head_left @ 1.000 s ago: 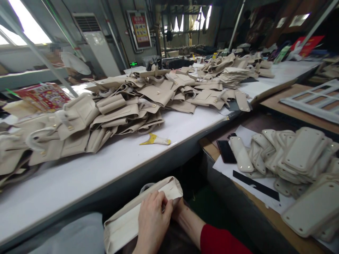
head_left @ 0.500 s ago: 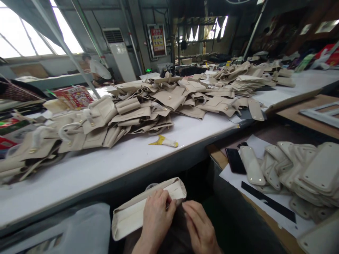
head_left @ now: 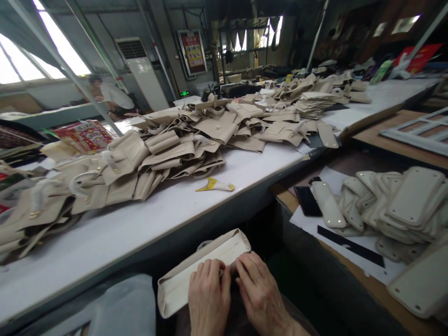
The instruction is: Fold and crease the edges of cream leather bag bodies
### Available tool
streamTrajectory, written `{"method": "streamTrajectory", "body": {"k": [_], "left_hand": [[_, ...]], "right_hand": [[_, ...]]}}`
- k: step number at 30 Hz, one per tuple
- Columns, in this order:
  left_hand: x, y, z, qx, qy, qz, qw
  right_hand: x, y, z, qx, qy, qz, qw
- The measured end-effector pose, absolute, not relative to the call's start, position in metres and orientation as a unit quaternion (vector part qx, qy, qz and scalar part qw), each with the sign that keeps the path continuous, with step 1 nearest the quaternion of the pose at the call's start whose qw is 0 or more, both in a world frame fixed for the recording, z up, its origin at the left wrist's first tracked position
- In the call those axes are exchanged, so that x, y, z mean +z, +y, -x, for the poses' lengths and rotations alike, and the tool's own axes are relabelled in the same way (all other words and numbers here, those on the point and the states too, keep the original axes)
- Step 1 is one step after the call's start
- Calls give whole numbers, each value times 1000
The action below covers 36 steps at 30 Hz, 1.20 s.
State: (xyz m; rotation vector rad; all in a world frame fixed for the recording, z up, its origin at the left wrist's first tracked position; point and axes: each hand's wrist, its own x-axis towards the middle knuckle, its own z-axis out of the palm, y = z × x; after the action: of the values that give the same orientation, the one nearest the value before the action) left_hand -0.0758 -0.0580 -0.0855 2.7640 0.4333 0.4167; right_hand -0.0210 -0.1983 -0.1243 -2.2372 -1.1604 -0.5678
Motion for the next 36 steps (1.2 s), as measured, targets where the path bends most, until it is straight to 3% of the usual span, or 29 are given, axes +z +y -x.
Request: {"method": "streamTrajectory", "body": {"k": [24,29,32,36], "left_hand": [[-84,-17,140,155,250,-945,139],[-100,-11,154,260,269,-919,128],[-121,-6,169,340,326,-857,210],[-158,-4,187,347,509,-585,527]], "right_hand": [[-119,-138,69,-215,-502,776,315],[-118,-132,75,-213,-515,770,310],[-118,-129,78,-205,-532,763,306],[-119,-126,81,-205,-549,754,295]]}}
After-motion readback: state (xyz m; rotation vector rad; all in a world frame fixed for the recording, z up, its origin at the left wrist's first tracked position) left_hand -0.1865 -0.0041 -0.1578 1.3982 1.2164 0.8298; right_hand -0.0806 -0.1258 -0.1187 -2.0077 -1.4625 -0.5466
